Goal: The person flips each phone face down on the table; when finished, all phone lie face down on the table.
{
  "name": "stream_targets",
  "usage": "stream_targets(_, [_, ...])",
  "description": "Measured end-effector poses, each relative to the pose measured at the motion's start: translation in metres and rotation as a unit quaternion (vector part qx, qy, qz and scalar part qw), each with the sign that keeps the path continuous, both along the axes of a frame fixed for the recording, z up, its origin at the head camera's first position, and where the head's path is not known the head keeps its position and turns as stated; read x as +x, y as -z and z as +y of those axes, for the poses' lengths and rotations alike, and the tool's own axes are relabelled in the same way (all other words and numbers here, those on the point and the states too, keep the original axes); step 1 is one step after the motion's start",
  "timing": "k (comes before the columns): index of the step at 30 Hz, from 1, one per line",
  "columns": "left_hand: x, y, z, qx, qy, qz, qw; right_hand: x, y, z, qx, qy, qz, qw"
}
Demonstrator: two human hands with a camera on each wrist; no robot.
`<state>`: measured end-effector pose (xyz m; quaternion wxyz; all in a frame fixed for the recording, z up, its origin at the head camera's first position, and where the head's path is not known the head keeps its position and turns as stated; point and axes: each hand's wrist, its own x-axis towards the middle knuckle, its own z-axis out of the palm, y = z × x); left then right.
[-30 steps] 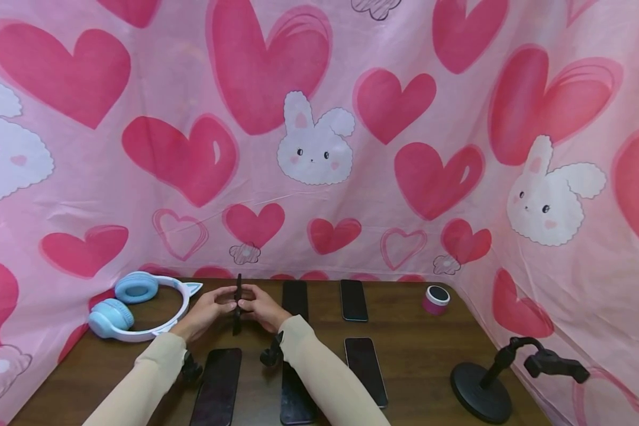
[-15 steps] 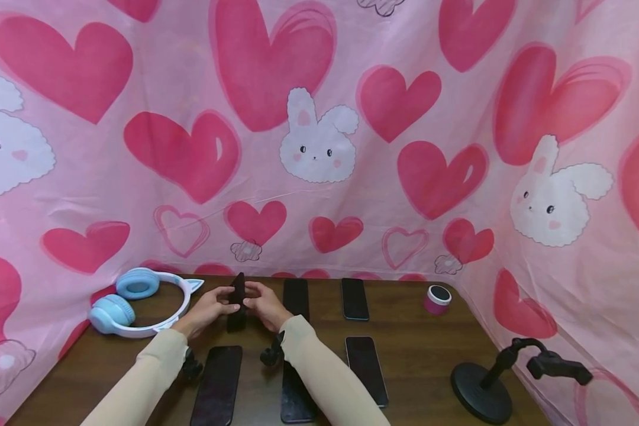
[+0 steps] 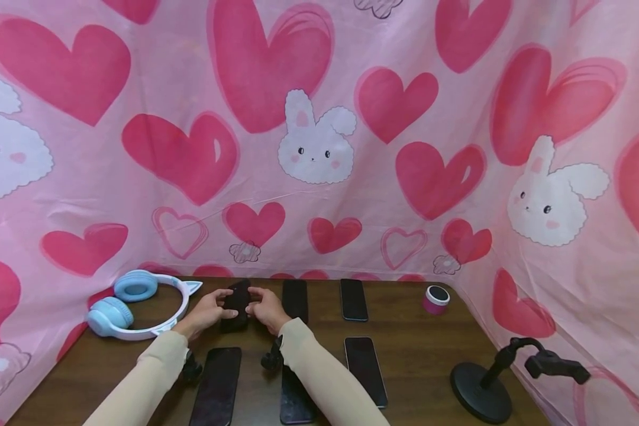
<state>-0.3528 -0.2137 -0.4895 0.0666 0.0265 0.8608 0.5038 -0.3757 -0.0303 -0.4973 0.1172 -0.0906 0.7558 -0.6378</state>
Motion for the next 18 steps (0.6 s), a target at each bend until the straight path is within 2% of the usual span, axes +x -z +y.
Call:
stream_targets(7, [-0.0004, 0.0034, -0.0017, 0.015, -0.001, -0.002, 0.9999, 0.0032, 0.0048, -0.0012, 0.056, 0.026, 0.019, 0.998])
stream_targets(13, [-0.0011, 0.0059, -0.0045, 0.020, -0.007, -0.004, 0.9998, 0.0033, 0.0056, -0.0024, 0.081, 0.012, 0.032, 0.996])
stream_targets(18, [-0.0025, 0.0033, -0.0065, 0.022, -0.010, -0.003, 0.9997, 0.0033, 0.0015, -0.0036, 0.105, 0.002, 0.038, 0.994])
